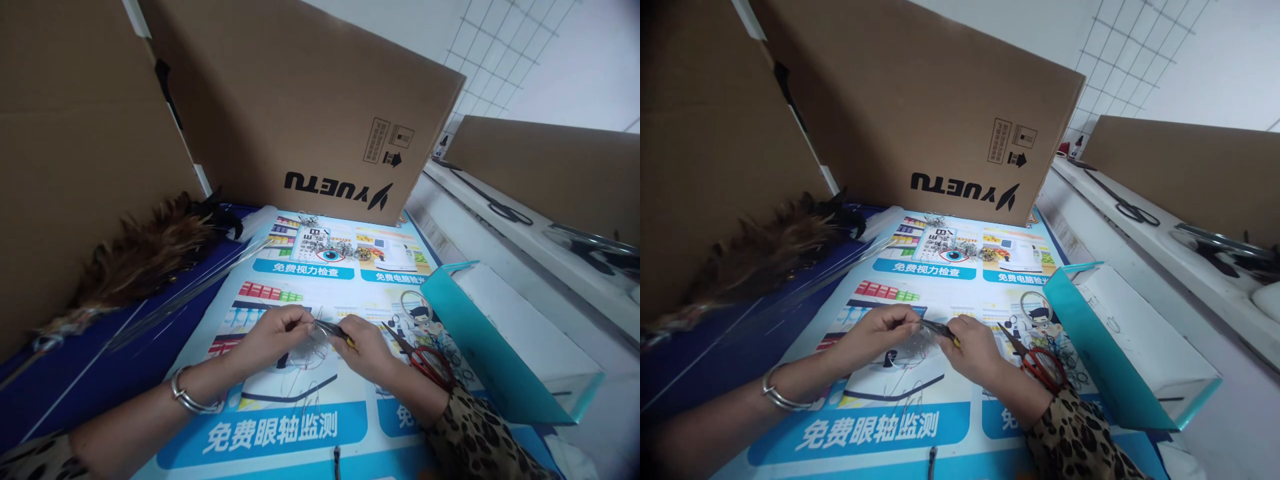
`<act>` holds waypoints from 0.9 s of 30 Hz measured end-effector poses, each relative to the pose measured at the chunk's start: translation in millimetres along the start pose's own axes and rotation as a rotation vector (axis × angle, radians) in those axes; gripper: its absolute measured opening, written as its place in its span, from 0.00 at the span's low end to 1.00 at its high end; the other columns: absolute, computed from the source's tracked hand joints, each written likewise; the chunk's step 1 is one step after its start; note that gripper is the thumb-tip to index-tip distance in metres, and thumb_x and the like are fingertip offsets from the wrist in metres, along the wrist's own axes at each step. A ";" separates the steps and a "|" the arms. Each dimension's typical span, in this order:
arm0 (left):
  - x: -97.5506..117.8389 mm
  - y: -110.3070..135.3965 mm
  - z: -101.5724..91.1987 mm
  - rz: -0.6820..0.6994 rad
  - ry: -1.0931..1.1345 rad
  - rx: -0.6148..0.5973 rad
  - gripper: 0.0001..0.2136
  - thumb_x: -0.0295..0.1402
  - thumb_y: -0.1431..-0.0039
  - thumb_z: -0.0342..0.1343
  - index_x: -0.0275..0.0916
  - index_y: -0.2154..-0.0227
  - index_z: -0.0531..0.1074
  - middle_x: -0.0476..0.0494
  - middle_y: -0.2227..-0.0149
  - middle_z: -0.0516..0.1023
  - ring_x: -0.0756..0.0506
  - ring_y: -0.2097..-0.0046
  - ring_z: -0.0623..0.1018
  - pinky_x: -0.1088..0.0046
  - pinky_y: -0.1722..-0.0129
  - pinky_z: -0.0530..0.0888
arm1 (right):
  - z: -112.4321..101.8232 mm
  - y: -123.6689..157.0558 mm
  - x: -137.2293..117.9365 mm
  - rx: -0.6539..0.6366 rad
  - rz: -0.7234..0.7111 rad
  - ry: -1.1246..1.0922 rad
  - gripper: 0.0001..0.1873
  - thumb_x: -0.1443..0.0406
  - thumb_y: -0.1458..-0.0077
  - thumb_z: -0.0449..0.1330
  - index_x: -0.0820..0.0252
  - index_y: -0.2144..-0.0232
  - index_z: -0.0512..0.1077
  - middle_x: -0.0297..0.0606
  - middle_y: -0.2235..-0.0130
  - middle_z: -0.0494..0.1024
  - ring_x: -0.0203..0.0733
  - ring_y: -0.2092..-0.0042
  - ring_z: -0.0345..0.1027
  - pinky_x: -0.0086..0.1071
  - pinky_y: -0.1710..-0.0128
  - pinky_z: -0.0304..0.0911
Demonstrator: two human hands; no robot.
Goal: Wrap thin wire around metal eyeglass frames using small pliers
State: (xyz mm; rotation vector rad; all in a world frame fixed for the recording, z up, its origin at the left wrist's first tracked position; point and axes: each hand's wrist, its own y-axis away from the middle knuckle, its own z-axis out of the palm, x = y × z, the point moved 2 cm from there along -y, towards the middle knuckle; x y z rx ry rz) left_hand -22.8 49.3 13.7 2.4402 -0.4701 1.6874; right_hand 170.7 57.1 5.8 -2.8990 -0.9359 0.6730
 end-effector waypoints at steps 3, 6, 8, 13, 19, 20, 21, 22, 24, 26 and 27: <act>2.4 0.2 -0.5 0.002 0.001 -0.007 0.07 0.30 0.45 0.49 0.35 0.76 0.68 0.52 0.77 0.65 0.52 0.74 0.64 0.79 0.75 0.60 | -0.4 0.0 0.0 -0.007 -0.003 0.007 0.11 0.58 0.44 0.52 0.59 0.73 0.62 0.34 0.70 0.67 0.36 0.67 0.60 0.26 0.70 0.50; 5.0 0.6 -0.3 -0.011 0.005 -0.013 0.08 0.31 0.45 0.49 0.35 0.77 0.67 0.53 0.78 0.64 0.52 0.75 0.63 0.79 0.76 0.59 | -0.9 0.2 -0.5 -0.009 -0.011 0.029 0.11 0.58 0.44 0.52 0.59 0.73 0.62 0.34 0.70 0.67 0.36 0.67 0.60 0.26 0.71 0.50; 5.6 0.6 0.0 -0.018 0.004 -0.013 0.09 0.31 0.45 0.49 0.34 0.77 0.67 0.53 0.79 0.63 0.52 0.75 0.63 0.79 0.76 0.59 | -1.1 0.6 -0.6 -0.004 -0.017 0.052 0.11 0.58 0.43 0.51 0.59 0.73 0.62 0.35 0.70 0.67 0.36 0.67 0.61 0.26 0.70 0.50; 3.9 -0.1 0.6 -0.029 0.011 -0.015 0.09 0.32 0.45 0.49 0.34 0.77 0.67 0.52 0.79 0.63 0.52 0.75 0.62 0.79 0.76 0.60 | -0.2 1.4 -0.6 0.003 -0.026 0.107 0.11 0.58 0.43 0.51 0.59 0.72 0.63 0.36 0.68 0.68 0.37 0.65 0.61 0.27 0.69 0.51; 5.6 0.2 0.3 -0.037 0.026 -0.017 0.10 0.33 0.45 0.48 0.35 0.78 0.67 0.53 0.80 0.62 0.52 0.75 0.62 0.79 0.77 0.60 | 1.4 1.3 -1.8 -0.021 -0.019 0.125 0.11 0.58 0.42 0.50 0.60 0.70 0.64 0.37 0.67 0.69 0.38 0.64 0.63 0.28 0.69 0.52; 5.7 0.4 0.4 -0.036 0.028 -0.019 0.10 0.33 0.45 0.48 0.35 0.77 0.67 0.53 0.80 0.62 0.52 0.75 0.62 0.79 0.77 0.60 | 1.5 1.3 -2.0 -0.022 -0.020 0.124 0.11 0.58 0.42 0.50 0.60 0.70 0.64 0.37 0.67 0.69 0.38 0.64 0.63 0.28 0.69 0.52; 5.7 0.7 0.5 -0.034 0.031 -0.021 0.10 0.33 0.45 0.48 0.35 0.77 0.67 0.53 0.79 0.63 0.52 0.75 0.63 0.79 0.77 0.60 | 1.5 1.4 -2.1 -0.023 -0.021 0.123 0.12 0.58 0.42 0.50 0.60 0.70 0.64 0.37 0.68 0.69 0.38 0.64 0.63 0.28 0.69 0.52; 5.4 1.0 0.6 -0.032 0.033 -0.021 0.10 0.34 0.45 0.48 0.35 0.77 0.67 0.53 0.79 0.63 0.52 0.75 0.63 0.79 0.76 0.60 | 1.5 1.5 -2.0 -0.023 -0.022 0.121 0.12 0.58 0.42 0.50 0.60 0.70 0.64 0.37 0.68 0.69 0.38 0.64 0.63 0.28 0.69 0.52; 4.4 1.3 0.9 -0.028 0.033 -0.019 0.10 0.34 0.44 0.48 0.35 0.76 0.68 0.53 0.79 0.64 0.52 0.75 0.64 0.79 0.76 0.61 | 1.5 1.5 -1.8 -0.023 -0.022 0.121 0.12 0.57 0.42 0.50 0.60 0.70 0.64 0.37 0.68 0.70 0.38 0.65 0.63 0.28 0.69 0.52; 3.3 1.3 1.1 -0.026 0.030 -0.016 0.10 0.35 0.45 0.48 0.36 0.77 0.67 0.52 0.79 0.64 0.51 0.75 0.64 0.79 0.76 0.61 | 1.4 1.5 -1.4 -0.022 -0.021 0.124 0.12 0.57 0.42 0.50 0.59 0.71 0.64 0.37 0.68 0.70 0.38 0.66 0.63 0.28 0.70 0.52; 2.8 1.2 1.1 -0.025 0.026 -0.016 0.10 0.35 0.45 0.49 0.36 0.77 0.67 0.52 0.79 0.64 0.51 0.75 0.64 0.79 0.76 0.61 | 1.3 1.4 -1.3 -0.022 -0.021 0.127 0.12 0.57 0.42 0.50 0.59 0.71 0.64 0.37 0.68 0.70 0.38 0.66 0.63 0.28 0.70 0.52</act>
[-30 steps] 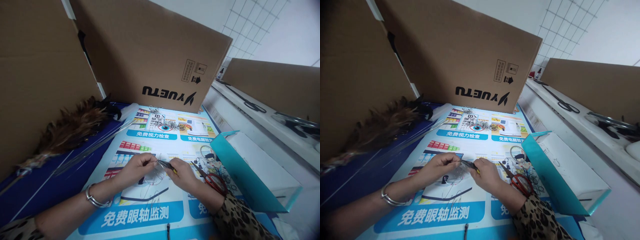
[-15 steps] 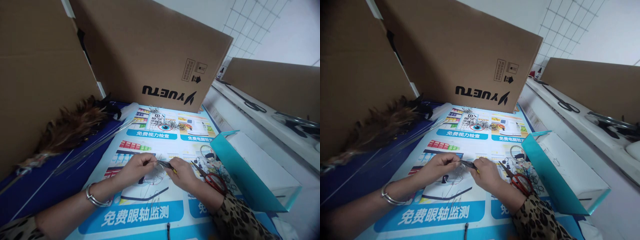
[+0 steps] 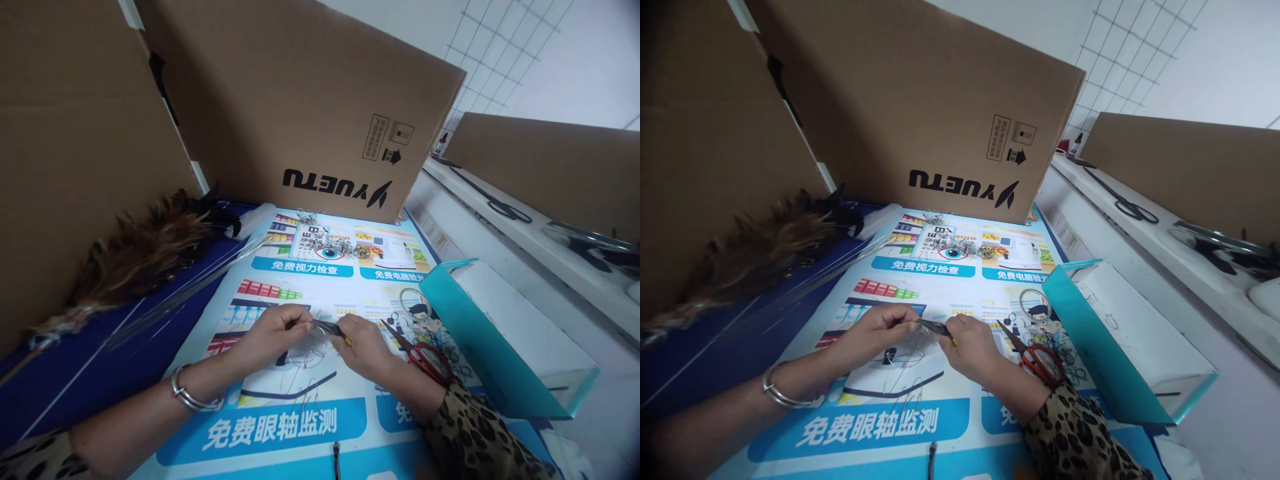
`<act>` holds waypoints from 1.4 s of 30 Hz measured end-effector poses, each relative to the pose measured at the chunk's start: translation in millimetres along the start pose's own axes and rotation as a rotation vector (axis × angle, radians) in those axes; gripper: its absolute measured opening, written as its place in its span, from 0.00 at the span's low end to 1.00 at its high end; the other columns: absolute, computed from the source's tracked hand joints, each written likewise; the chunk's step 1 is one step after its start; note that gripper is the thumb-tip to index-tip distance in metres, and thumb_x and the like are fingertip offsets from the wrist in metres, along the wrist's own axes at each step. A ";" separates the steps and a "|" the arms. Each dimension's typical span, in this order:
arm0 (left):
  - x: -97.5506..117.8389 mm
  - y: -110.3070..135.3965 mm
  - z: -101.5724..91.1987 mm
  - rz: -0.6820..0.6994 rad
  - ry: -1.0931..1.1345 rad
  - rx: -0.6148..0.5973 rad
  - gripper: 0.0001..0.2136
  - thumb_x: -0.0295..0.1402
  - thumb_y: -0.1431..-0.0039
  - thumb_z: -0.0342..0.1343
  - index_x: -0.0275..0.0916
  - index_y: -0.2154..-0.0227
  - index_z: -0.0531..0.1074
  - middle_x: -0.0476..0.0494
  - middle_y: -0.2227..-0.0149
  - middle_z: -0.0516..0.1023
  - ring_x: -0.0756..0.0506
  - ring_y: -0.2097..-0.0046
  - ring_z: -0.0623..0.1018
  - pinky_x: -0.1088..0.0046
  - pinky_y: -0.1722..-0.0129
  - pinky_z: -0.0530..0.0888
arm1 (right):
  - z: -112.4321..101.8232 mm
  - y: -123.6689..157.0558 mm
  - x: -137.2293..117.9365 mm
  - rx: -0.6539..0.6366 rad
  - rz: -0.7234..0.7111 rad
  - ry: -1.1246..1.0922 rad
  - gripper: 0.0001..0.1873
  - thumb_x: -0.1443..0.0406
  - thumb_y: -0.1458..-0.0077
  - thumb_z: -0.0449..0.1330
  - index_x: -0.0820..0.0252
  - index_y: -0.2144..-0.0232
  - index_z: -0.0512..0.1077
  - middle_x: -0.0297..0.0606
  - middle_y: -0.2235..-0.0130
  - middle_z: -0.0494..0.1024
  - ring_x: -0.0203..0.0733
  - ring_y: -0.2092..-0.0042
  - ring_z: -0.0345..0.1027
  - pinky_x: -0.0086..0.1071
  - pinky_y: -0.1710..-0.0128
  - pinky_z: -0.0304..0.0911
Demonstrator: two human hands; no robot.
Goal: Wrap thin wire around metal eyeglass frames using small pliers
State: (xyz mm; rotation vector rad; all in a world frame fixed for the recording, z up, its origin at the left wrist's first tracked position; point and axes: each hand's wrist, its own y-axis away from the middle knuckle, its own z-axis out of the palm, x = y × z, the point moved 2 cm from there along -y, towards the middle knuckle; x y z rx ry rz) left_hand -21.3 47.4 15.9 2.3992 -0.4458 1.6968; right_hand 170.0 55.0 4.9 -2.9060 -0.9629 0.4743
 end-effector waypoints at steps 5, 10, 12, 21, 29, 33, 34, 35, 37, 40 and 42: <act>-0.9 -0.7 -0.4 0.011 -0.013 0.002 0.10 0.34 0.45 0.48 0.35 0.77 0.67 0.52 0.79 0.63 0.52 0.75 0.63 0.79 0.76 0.61 | -0.5 -0.1 0.2 -0.003 -0.010 -0.004 0.12 0.57 0.43 0.50 0.60 0.72 0.64 0.36 0.69 0.70 0.37 0.66 0.63 0.27 0.70 0.51; -1.4 -0.2 -0.6 0.024 -0.037 0.009 0.10 0.34 0.44 0.48 0.35 0.77 0.67 0.53 0.79 0.63 0.52 0.75 0.63 0.79 0.77 0.61 | -0.3 -0.4 0.6 0.001 -0.020 -0.017 0.12 0.58 0.42 0.50 0.60 0.72 0.64 0.36 0.70 0.70 0.37 0.67 0.62 0.27 0.70 0.51; -1.1 0.1 -0.6 0.026 -0.043 0.007 0.10 0.34 0.44 0.48 0.35 0.77 0.67 0.53 0.79 0.63 0.52 0.75 0.63 0.79 0.76 0.61 | -0.2 -0.9 0.8 -0.002 -0.020 -0.020 0.12 0.58 0.42 0.50 0.60 0.71 0.64 0.36 0.70 0.70 0.36 0.67 0.62 0.27 0.70 0.51; 4.3 1.9 -0.2 0.014 -0.079 0.017 0.09 0.32 0.45 0.48 0.36 0.77 0.67 0.53 0.79 0.63 0.52 0.75 0.63 0.79 0.77 0.61 | -2.9 -2.2 0.8 -0.025 -0.023 -0.022 0.12 0.57 0.43 0.51 0.60 0.71 0.65 0.36 0.70 0.70 0.37 0.67 0.63 0.27 0.70 0.51; 7.5 1.2 -0.1 0.028 -0.086 0.030 0.08 0.32 0.47 0.49 0.36 0.78 0.66 0.52 0.80 0.64 0.52 0.76 0.63 0.80 0.78 0.60 | -3.1 -2.5 1.2 -0.034 -0.026 -0.031 0.12 0.57 0.43 0.51 0.60 0.72 0.66 0.35 0.71 0.70 0.37 0.67 0.63 0.27 0.70 0.51; 7.6 1.7 0.0 0.026 -0.076 0.023 0.08 0.32 0.46 0.48 0.36 0.78 0.67 0.53 0.79 0.64 0.52 0.75 0.63 0.80 0.78 0.61 | -3.5 -3.0 1.0 -0.032 -0.033 -0.020 0.12 0.57 0.43 0.51 0.60 0.72 0.65 0.35 0.71 0.70 0.37 0.67 0.63 0.27 0.70 0.51; 7.3 1.8 0.0 0.025 -0.072 0.023 0.08 0.32 0.46 0.48 0.36 0.78 0.67 0.53 0.79 0.64 0.52 0.75 0.63 0.80 0.78 0.61 | -3.7 -3.2 1.0 -0.033 -0.037 -0.020 0.12 0.58 0.43 0.51 0.60 0.72 0.65 0.35 0.71 0.70 0.37 0.67 0.63 0.27 0.70 0.52; 7.1 1.9 0.0 0.026 -0.068 0.025 0.08 0.32 0.46 0.48 0.36 0.78 0.67 0.52 0.79 0.64 0.52 0.75 0.63 0.80 0.78 0.61 | -3.9 -3.3 1.0 -0.037 -0.040 -0.022 0.12 0.58 0.43 0.51 0.60 0.72 0.65 0.35 0.71 0.70 0.37 0.67 0.63 0.27 0.70 0.52; 6.7 1.9 0.2 0.027 -0.065 0.026 0.08 0.32 0.46 0.49 0.36 0.78 0.66 0.53 0.79 0.64 0.52 0.76 0.63 0.80 0.78 0.61 | -4.2 -3.4 1.1 -0.045 -0.043 -0.028 0.11 0.58 0.43 0.51 0.59 0.71 0.65 0.36 0.70 0.70 0.37 0.67 0.63 0.27 0.70 0.52; 5.7 1.8 0.9 0.033 -0.069 0.033 0.08 0.32 0.46 0.49 0.36 0.78 0.66 0.53 0.80 0.64 0.52 0.76 0.64 0.79 0.77 0.61 | -4.4 -2.8 1.3 -0.046 -0.034 -0.045 0.11 0.58 0.43 0.51 0.59 0.71 0.65 0.36 0.70 0.70 0.37 0.67 0.63 0.27 0.69 0.52; 4.4 1.8 1.2 0.049 -0.073 0.055 0.08 0.33 0.45 0.48 0.36 0.76 0.67 0.52 0.79 0.65 0.51 0.75 0.65 0.79 0.76 0.62 | -4.1 -2.3 2.0 -0.030 -0.016 -0.073 0.11 0.58 0.44 0.51 0.59 0.72 0.65 0.35 0.70 0.69 0.37 0.67 0.62 0.27 0.70 0.52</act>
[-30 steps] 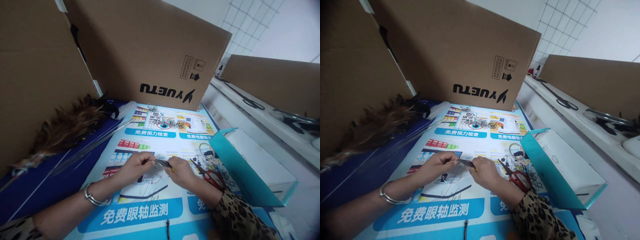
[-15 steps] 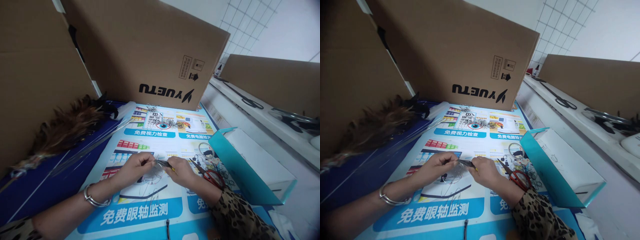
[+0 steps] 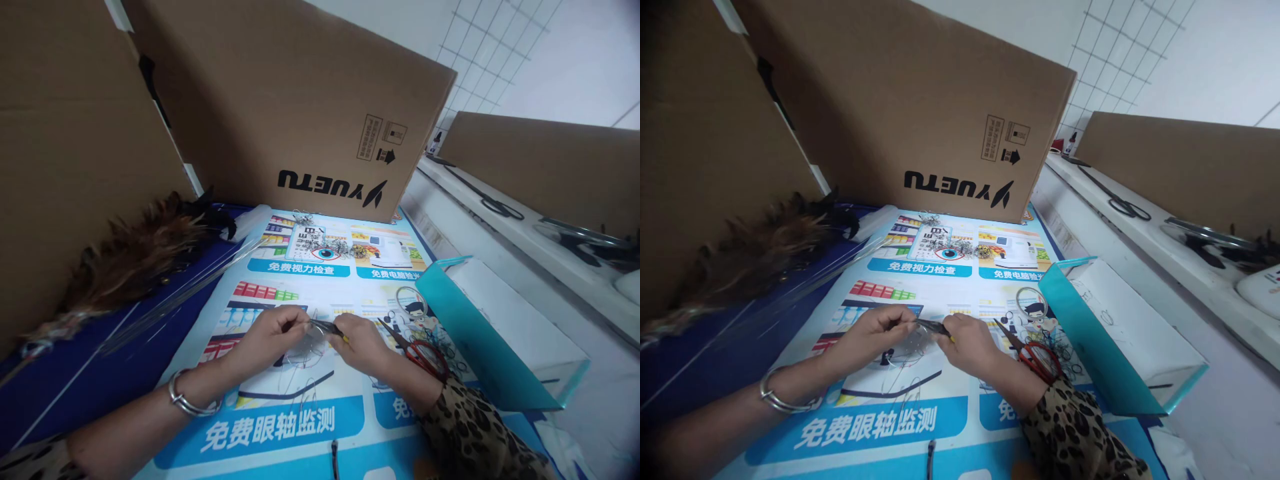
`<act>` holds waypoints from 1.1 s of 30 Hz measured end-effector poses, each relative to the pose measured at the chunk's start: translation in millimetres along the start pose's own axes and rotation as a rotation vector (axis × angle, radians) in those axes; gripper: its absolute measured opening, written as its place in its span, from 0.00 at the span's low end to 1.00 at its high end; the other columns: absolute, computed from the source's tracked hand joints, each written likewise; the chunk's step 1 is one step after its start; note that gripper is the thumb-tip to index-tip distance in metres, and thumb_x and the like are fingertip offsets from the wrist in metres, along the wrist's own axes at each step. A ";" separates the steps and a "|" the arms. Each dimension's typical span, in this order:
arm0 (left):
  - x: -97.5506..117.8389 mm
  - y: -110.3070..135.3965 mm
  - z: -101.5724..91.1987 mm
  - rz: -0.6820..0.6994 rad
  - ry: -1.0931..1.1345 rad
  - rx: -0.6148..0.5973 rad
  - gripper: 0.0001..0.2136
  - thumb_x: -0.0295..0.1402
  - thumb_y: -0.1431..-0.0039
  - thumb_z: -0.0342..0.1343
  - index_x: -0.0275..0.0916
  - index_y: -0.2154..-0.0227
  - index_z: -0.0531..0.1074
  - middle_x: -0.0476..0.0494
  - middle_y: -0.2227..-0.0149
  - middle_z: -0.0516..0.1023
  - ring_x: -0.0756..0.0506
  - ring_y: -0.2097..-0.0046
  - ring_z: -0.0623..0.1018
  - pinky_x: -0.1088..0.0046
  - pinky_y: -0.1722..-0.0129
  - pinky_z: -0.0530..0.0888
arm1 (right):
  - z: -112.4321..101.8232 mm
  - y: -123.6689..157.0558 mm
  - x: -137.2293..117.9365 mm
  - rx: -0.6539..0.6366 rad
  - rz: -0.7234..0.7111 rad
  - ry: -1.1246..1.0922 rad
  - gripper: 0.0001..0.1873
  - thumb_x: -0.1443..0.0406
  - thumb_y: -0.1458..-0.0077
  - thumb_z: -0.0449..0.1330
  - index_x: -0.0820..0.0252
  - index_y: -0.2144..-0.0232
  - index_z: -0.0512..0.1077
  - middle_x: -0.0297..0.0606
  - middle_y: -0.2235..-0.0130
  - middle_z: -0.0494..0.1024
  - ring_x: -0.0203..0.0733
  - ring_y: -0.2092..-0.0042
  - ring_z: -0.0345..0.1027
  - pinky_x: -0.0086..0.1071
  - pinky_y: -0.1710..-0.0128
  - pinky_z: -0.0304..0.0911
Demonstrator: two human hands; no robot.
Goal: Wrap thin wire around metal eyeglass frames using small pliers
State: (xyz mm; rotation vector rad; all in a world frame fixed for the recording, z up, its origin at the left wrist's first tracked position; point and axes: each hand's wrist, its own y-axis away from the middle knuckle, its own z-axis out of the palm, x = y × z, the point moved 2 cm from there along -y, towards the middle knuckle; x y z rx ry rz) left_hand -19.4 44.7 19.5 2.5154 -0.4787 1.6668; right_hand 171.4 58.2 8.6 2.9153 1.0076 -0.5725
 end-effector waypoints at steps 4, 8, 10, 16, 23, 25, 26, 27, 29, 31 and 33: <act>-3.1 -0.2 -0.5 0.037 -0.048 0.076 0.08 0.33 0.44 0.48 0.36 0.73 0.69 0.50 0.75 0.70 0.50 0.72 0.69 0.77 0.72 0.65 | -0.1 0.2 4.4 0.078 0.072 -0.121 0.11 0.59 0.44 0.52 0.60 0.74 0.63 0.33 0.72 0.67 0.34 0.69 0.60 0.26 0.71 0.51; -3.7 -1.0 -1.9 0.059 -0.126 0.142 0.08 0.33 0.43 0.48 0.36 0.72 0.69 0.49 0.75 0.71 0.49 0.72 0.69 0.76 0.72 0.65 | -1.2 -1.1 8.0 0.125 0.135 -0.335 0.12 0.59 0.44 0.52 0.60 0.76 0.62 0.29 0.75 0.63 0.32 0.72 0.58 0.24 0.73 0.50; -2.1 -1.0 -2.1 0.081 -0.173 0.165 0.07 0.32 0.44 0.48 0.37 0.73 0.69 0.49 0.75 0.71 0.49 0.72 0.69 0.76 0.71 0.65 | -1.6 -1.5 7.1 0.117 0.146 -0.446 0.13 0.59 0.44 0.51 0.60 0.76 0.62 0.29 0.76 0.61 0.32 0.72 0.57 0.24 0.73 0.51; 0.5 0.5 0.8 0.100 -0.225 0.166 0.07 0.31 0.45 0.48 0.36 0.72 0.70 0.47 0.73 0.72 0.48 0.70 0.70 0.75 0.69 0.66 | -0.7 0.7 -2.5 0.046 0.173 -0.685 0.13 0.56 0.46 0.53 0.61 0.74 0.65 0.29 0.75 0.61 0.31 0.72 0.54 0.24 0.72 0.52; -1.4 1.9 6.4 0.093 -0.198 0.153 0.07 0.31 0.44 0.48 0.36 0.72 0.70 0.48 0.74 0.71 0.49 0.70 0.70 0.75 0.70 0.66 | -0.7 2.0 -8.3 -0.001 0.216 -1.010 0.15 0.55 0.46 0.54 0.62 0.71 0.67 0.29 0.75 0.60 0.31 0.73 0.52 0.24 0.73 0.51; -0.9 2.4 7.2 0.103 -0.187 0.150 0.07 0.31 0.44 0.48 0.36 0.72 0.70 0.48 0.73 0.71 0.49 0.70 0.70 0.75 0.69 0.66 | -0.1 2.1 -8.8 -0.015 0.223 -1.063 0.15 0.54 0.47 0.54 0.62 0.71 0.67 0.29 0.76 0.60 0.31 0.73 0.51 0.24 0.73 0.50; -0.9 2.6 7.5 0.104 -0.181 0.149 0.07 0.31 0.44 0.48 0.36 0.72 0.70 0.48 0.73 0.72 0.49 0.69 0.71 0.75 0.69 0.66 | 0.3 2.1 -9.1 -0.022 0.223 -1.078 0.15 0.55 0.47 0.55 0.62 0.71 0.67 0.29 0.76 0.60 0.30 0.73 0.51 0.24 0.73 0.50; -1.2 2.7 7.9 0.101 -0.174 0.149 0.07 0.31 0.44 0.48 0.36 0.72 0.70 0.48 0.73 0.72 0.49 0.69 0.71 0.75 0.69 0.66 | 0.6 2.2 -9.4 -0.026 0.222 -1.084 0.14 0.55 0.48 0.56 0.62 0.71 0.67 0.29 0.76 0.60 0.30 0.73 0.51 0.24 0.73 0.49; -2.3 2.6 8.9 0.080 -0.159 0.143 0.07 0.31 0.44 0.49 0.36 0.72 0.69 0.48 0.73 0.71 0.49 0.70 0.70 0.75 0.69 0.65 | 1.1 2.3 -9.8 -0.017 0.223 -1.079 0.13 0.57 0.49 0.58 0.62 0.71 0.68 0.29 0.75 0.60 0.30 0.73 0.51 0.24 0.73 0.49; -3.8 2.4 10.3 0.046 -0.130 0.124 0.07 0.32 0.44 0.49 0.36 0.73 0.69 0.49 0.74 0.70 0.49 0.71 0.69 0.76 0.71 0.65 | 1.5 2.3 -10.0 0.004 0.230 -1.076 0.11 0.59 0.49 0.58 0.62 0.70 0.68 0.29 0.75 0.62 0.30 0.72 0.52 0.25 0.72 0.50; -4.6 2.2 11.6 0.006 -0.080 0.097 0.07 0.34 0.44 0.49 0.36 0.72 0.69 0.50 0.75 0.69 0.50 0.72 0.69 0.76 0.72 0.65 | 1.9 2.5 -10.1 0.018 0.238 -1.081 0.09 0.60 0.49 0.58 0.62 0.70 0.68 0.30 0.74 0.62 0.31 0.72 0.53 0.25 0.71 0.51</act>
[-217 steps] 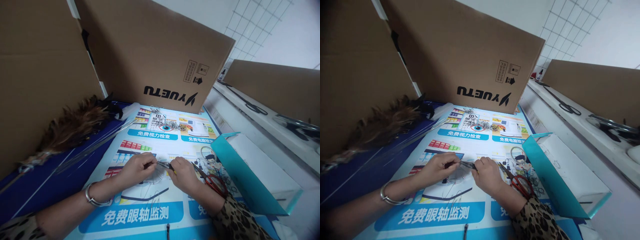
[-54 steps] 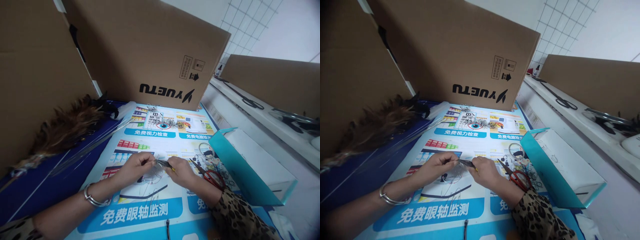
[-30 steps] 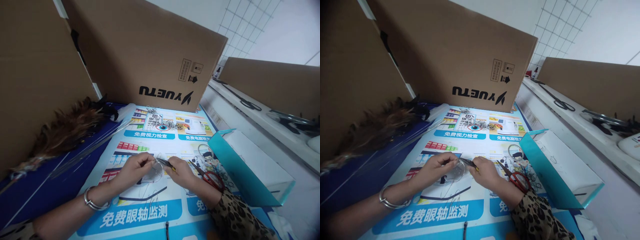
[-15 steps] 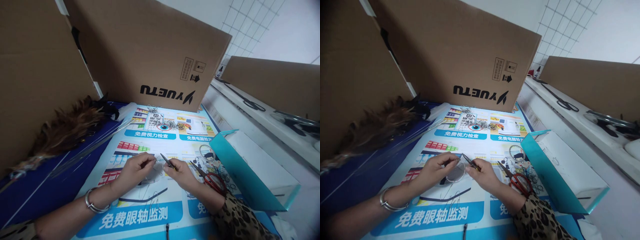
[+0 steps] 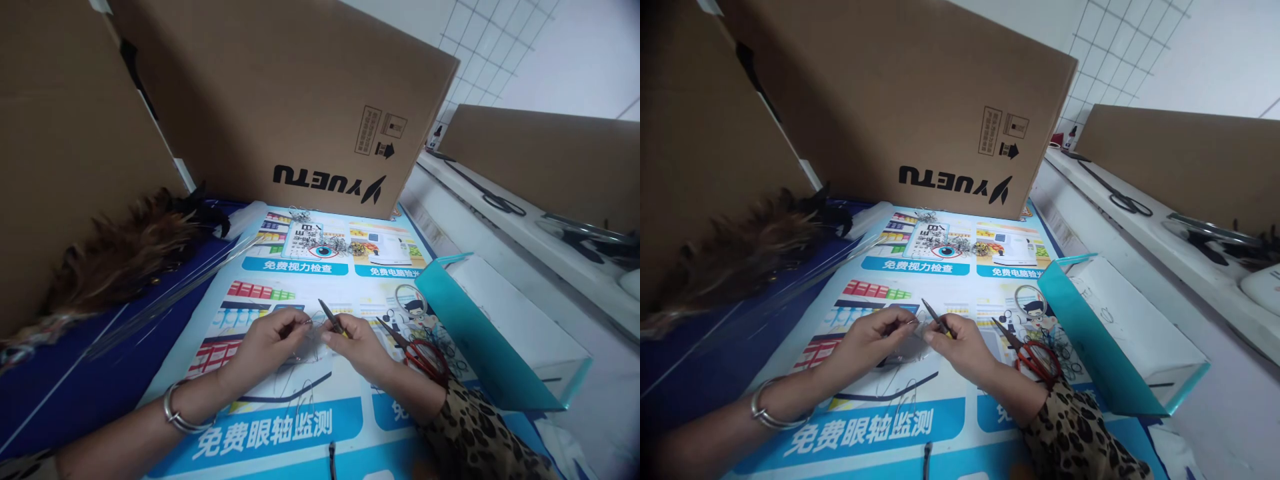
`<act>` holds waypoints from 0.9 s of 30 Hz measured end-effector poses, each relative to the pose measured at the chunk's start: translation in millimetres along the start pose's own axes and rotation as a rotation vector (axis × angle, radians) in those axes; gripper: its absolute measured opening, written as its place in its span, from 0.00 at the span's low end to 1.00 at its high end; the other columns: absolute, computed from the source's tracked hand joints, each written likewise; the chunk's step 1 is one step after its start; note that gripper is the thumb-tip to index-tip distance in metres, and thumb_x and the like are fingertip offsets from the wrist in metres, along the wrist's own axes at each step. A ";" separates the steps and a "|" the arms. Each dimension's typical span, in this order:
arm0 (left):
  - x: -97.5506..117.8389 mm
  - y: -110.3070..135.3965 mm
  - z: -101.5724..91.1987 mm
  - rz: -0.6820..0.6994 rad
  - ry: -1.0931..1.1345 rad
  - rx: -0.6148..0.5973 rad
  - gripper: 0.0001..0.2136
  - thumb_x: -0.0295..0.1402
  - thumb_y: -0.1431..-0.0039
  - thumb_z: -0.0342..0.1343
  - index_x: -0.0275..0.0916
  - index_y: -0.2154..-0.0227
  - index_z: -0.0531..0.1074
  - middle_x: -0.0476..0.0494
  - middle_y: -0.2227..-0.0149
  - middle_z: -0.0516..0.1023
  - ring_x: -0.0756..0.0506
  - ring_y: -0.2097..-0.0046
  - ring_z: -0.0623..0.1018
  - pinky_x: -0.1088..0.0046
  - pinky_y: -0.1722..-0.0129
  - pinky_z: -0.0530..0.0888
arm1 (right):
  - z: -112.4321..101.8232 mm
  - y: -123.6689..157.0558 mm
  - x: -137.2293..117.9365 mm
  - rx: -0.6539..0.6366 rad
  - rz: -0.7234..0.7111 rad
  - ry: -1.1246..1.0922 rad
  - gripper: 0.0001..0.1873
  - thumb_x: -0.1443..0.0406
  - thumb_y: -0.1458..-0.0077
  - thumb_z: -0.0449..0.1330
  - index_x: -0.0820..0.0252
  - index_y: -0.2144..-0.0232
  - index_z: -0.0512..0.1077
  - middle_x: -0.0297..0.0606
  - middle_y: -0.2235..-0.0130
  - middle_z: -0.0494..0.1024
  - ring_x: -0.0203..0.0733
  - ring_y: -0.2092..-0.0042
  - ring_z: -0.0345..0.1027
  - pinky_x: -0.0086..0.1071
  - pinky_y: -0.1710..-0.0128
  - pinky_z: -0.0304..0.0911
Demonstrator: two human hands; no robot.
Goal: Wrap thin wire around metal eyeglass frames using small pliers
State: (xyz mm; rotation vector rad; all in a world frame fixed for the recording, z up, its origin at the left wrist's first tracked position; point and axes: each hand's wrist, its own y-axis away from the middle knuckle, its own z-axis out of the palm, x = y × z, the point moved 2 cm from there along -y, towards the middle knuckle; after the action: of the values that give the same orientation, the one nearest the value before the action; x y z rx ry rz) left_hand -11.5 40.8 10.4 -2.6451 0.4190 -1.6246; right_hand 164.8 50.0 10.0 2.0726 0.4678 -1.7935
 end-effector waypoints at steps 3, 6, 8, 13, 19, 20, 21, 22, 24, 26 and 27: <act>0.6 0.2 0.7 -0.047 0.095 -0.050 0.09 0.36 0.43 0.50 0.36 0.71 0.68 0.51 0.76 0.68 0.51 0.74 0.67 0.78 0.75 0.64 | 0.3 0.5 0.6 0.010 0.002 -0.004 0.09 0.61 0.49 0.57 0.62 0.70 0.68 0.29 0.74 0.63 0.31 0.72 0.54 0.25 0.71 0.52; 1.5 0.6 -0.1 -0.079 0.162 -0.095 0.10 0.38 0.43 0.50 0.36 0.70 0.68 0.51 0.77 0.67 0.51 0.75 0.68 0.78 0.75 0.65 | 0.3 1.3 1.0 0.017 0.004 -0.004 0.08 0.61 0.49 0.57 0.62 0.70 0.68 0.29 0.75 0.62 0.31 0.73 0.53 0.25 0.72 0.51; 1.3 1.0 -0.5 -0.088 0.173 -0.110 0.10 0.38 0.42 0.49 0.36 0.70 0.68 0.52 0.78 0.67 0.51 0.75 0.68 0.78 0.75 0.65 | 0.3 1.6 1.0 0.019 0.001 0.000 0.07 0.62 0.49 0.57 0.62 0.71 0.68 0.29 0.76 0.62 0.31 0.73 0.53 0.25 0.72 0.51; -2.6 2.4 1.1 -0.079 0.217 -0.101 0.09 0.37 0.43 0.49 0.37 0.67 0.69 0.51 0.76 0.68 0.51 0.76 0.68 0.78 0.76 0.66 | 0.1 2.1 0.8 0.019 -0.023 -0.003 0.07 0.63 0.49 0.57 0.62 0.72 0.68 0.29 0.75 0.62 0.31 0.73 0.53 0.25 0.72 0.51; -2.6 1.6 0.9 -0.075 0.192 -0.112 0.09 0.36 0.43 0.49 0.37 0.67 0.70 0.49 0.73 0.70 0.51 0.74 0.69 0.77 0.75 0.66 | 0.2 2.1 1.4 0.010 -0.027 -0.001 0.07 0.63 0.49 0.57 0.62 0.72 0.68 0.29 0.75 0.63 0.31 0.72 0.54 0.25 0.71 0.51; -1.2 1.0 -0.3 -0.051 0.172 -0.101 0.09 0.36 0.43 0.49 0.37 0.68 0.71 0.48 0.72 0.70 0.50 0.72 0.69 0.77 0.73 0.67 | 0.2 2.1 1.6 0.012 -0.025 -0.006 0.07 0.62 0.49 0.58 0.62 0.72 0.68 0.29 0.75 0.63 0.31 0.73 0.53 0.25 0.72 0.51; 0.3 0.4 -1.6 -0.026 0.152 -0.087 0.09 0.36 0.43 0.49 0.37 0.69 0.71 0.48 0.72 0.70 0.49 0.70 0.70 0.76 0.71 0.67 | 0.1 2.0 1.8 0.015 -0.023 -0.016 0.08 0.62 0.49 0.58 0.62 0.72 0.68 0.29 0.75 0.62 0.30 0.73 0.53 0.25 0.72 0.51; 1.7 -0.1 -2.9 -0.004 0.138 -0.076 0.09 0.36 0.42 0.49 0.37 0.70 0.71 0.48 0.72 0.70 0.49 0.68 0.70 0.76 0.69 0.67 | -0.1 1.8 2.0 0.017 -0.020 -0.033 0.08 0.62 0.49 0.58 0.62 0.71 0.68 0.29 0.75 0.62 0.30 0.73 0.53 0.25 0.72 0.51; 3.7 -0.9 -4.9 0.009 0.136 -0.069 0.09 0.36 0.42 0.49 0.37 0.71 0.71 0.48 0.71 0.70 0.48 0.67 0.69 0.76 0.68 0.66 | -0.5 1.5 2.2 0.023 -0.017 -0.084 0.09 0.61 0.49 0.58 0.62 0.70 0.69 0.29 0.75 0.63 0.31 0.72 0.54 0.25 0.71 0.52; 4.0 -1.3 -5.8 -0.021 0.172 -0.077 0.10 0.37 0.42 0.49 0.38 0.71 0.71 0.49 0.72 0.68 0.49 0.68 0.68 0.77 0.70 0.65 | -1.2 1.2 1.9 0.036 -0.016 -0.135 0.09 0.61 0.49 0.57 0.62 0.68 0.69 0.30 0.74 0.65 0.32 0.71 0.57 0.26 0.70 0.53; 3.6 -1.4 -6.0 -0.041 0.198 -0.080 0.10 0.38 0.42 0.49 0.38 0.71 0.70 0.49 0.72 0.68 0.49 0.69 0.68 0.77 0.71 0.64 | -1.6 1.1 1.6 0.048 -0.016 -0.149 0.09 0.61 0.48 0.57 0.62 0.68 0.69 0.30 0.74 0.66 0.32 0.71 0.58 0.26 0.69 0.54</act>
State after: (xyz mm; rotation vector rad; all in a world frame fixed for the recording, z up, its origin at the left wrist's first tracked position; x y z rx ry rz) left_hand -14.9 42.1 16.6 -2.5722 0.4452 -1.9309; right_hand 166.9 49.8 8.7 1.9525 0.4043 -1.9694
